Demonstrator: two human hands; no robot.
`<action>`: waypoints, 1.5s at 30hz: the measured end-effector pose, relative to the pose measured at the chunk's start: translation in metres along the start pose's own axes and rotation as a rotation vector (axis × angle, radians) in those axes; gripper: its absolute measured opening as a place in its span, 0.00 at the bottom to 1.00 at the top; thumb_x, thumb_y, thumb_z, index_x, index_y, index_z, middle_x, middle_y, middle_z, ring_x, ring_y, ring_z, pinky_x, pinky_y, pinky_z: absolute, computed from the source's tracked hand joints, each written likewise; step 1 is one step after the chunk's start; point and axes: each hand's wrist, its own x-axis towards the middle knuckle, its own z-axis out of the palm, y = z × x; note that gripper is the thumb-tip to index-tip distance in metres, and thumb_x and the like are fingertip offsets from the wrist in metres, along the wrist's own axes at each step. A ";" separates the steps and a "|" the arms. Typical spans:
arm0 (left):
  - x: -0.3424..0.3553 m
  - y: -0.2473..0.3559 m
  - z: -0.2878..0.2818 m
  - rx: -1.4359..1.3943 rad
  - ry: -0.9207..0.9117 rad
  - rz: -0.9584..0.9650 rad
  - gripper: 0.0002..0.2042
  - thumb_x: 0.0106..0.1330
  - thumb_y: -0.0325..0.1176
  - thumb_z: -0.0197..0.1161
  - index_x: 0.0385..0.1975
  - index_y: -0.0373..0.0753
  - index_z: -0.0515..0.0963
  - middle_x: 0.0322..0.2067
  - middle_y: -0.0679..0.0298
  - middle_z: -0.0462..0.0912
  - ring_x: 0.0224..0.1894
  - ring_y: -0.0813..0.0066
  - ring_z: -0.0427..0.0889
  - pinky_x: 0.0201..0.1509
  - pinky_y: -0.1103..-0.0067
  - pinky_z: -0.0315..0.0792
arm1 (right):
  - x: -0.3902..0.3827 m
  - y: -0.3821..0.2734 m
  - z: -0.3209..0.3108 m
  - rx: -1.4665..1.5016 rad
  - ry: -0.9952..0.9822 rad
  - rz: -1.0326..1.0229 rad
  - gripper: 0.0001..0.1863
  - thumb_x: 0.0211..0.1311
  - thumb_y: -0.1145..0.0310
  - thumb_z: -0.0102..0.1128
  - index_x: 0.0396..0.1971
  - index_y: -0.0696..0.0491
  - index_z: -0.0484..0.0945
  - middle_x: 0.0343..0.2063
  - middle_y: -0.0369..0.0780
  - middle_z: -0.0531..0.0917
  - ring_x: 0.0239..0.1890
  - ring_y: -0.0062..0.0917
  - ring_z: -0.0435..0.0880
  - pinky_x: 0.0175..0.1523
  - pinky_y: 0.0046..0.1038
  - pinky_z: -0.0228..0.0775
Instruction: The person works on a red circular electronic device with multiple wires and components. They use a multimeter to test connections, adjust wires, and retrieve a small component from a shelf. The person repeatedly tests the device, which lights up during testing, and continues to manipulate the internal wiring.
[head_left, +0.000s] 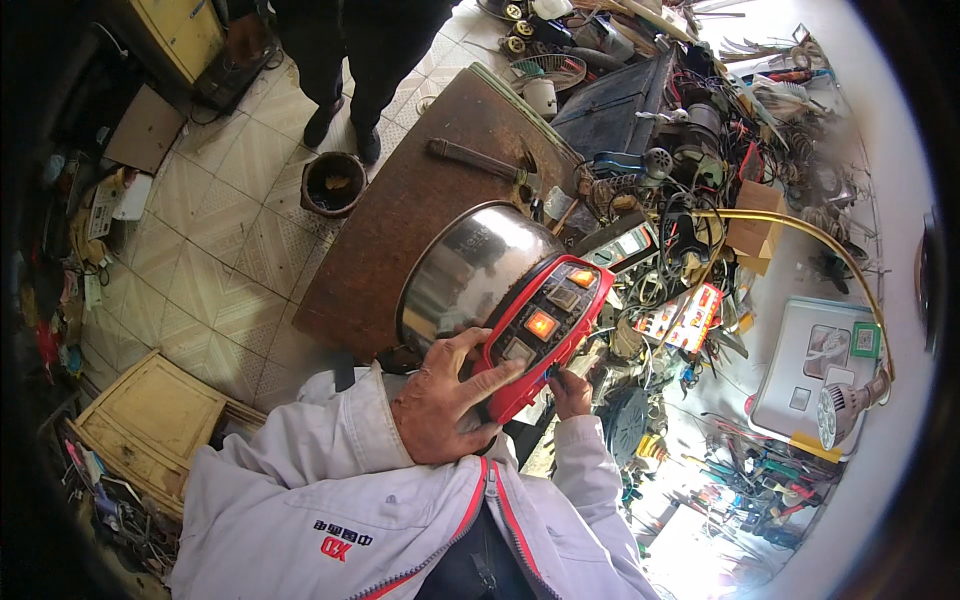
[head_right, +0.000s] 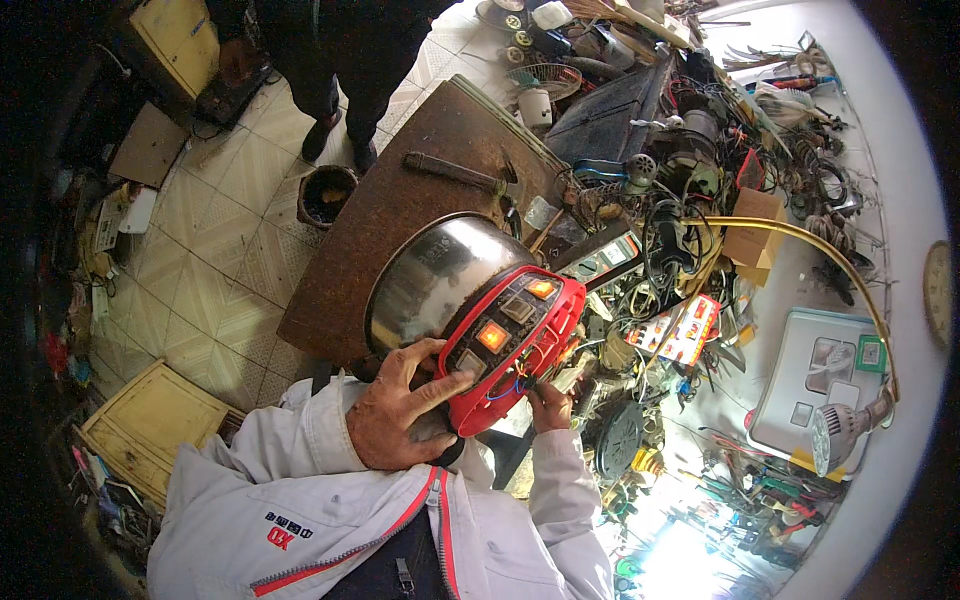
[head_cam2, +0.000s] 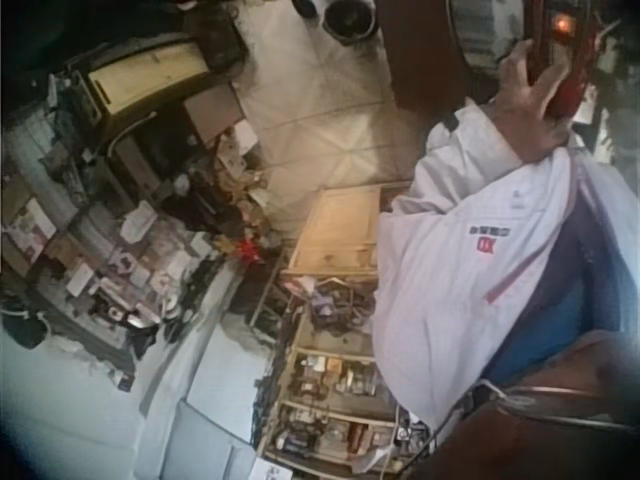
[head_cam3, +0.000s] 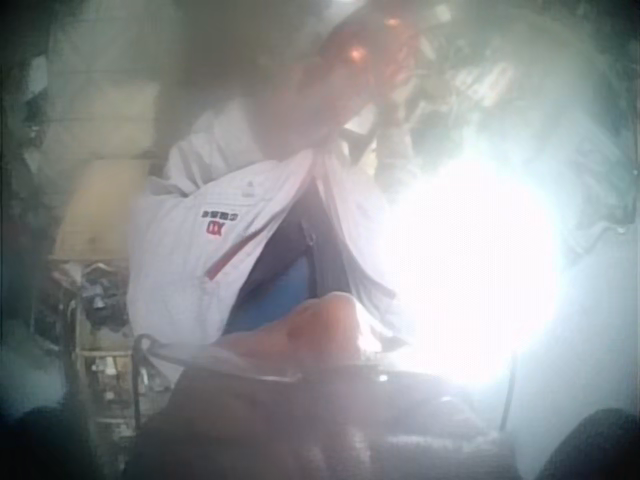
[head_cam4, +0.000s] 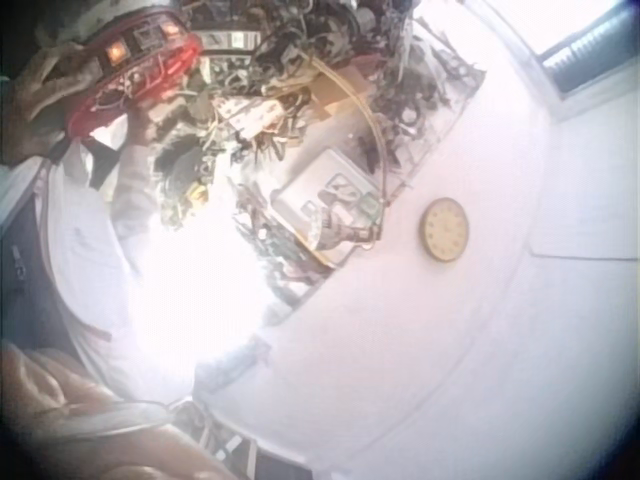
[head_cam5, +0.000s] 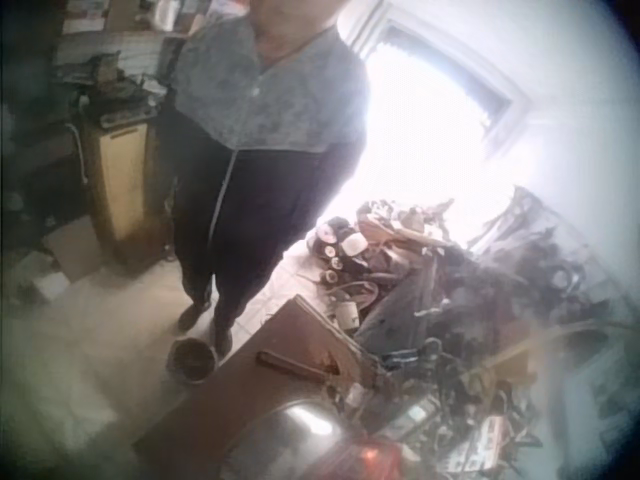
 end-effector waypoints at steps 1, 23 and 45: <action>0.000 0.000 0.000 0.020 -0.004 -0.001 0.48 0.45 0.34 0.77 0.71 0.51 0.61 0.65 0.41 0.58 0.67 0.41 0.59 0.69 0.53 0.58 | 0.000 0.000 0.001 0.034 0.011 0.005 0.13 0.56 0.75 0.68 0.41 0.63 0.82 0.31 0.47 0.88 0.32 0.25 0.86 0.40 0.28 0.76; 0.044 0.008 -0.038 0.194 -0.126 -0.043 0.45 0.50 0.54 0.73 0.69 0.47 0.65 0.42 0.44 0.75 0.39 0.50 0.81 0.43 0.62 0.77 | -0.003 0.008 0.004 0.060 0.029 -0.011 0.11 0.55 0.76 0.67 0.39 0.61 0.83 0.29 0.48 0.87 0.33 0.30 0.88 0.41 0.30 0.76; 0.112 -0.012 -0.075 0.442 -0.231 -0.214 0.53 0.47 0.68 0.70 0.69 0.39 0.62 0.36 0.50 0.79 0.42 0.47 0.81 0.49 0.62 0.76 | 0.010 -0.018 -0.008 0.003 0.004 -0.101 0.12 0.56 0.78 0.65 0.41 0.57 0.84 0.29 0.47 0.86 0.34 0.33 0.89 0.40 0.32 0.77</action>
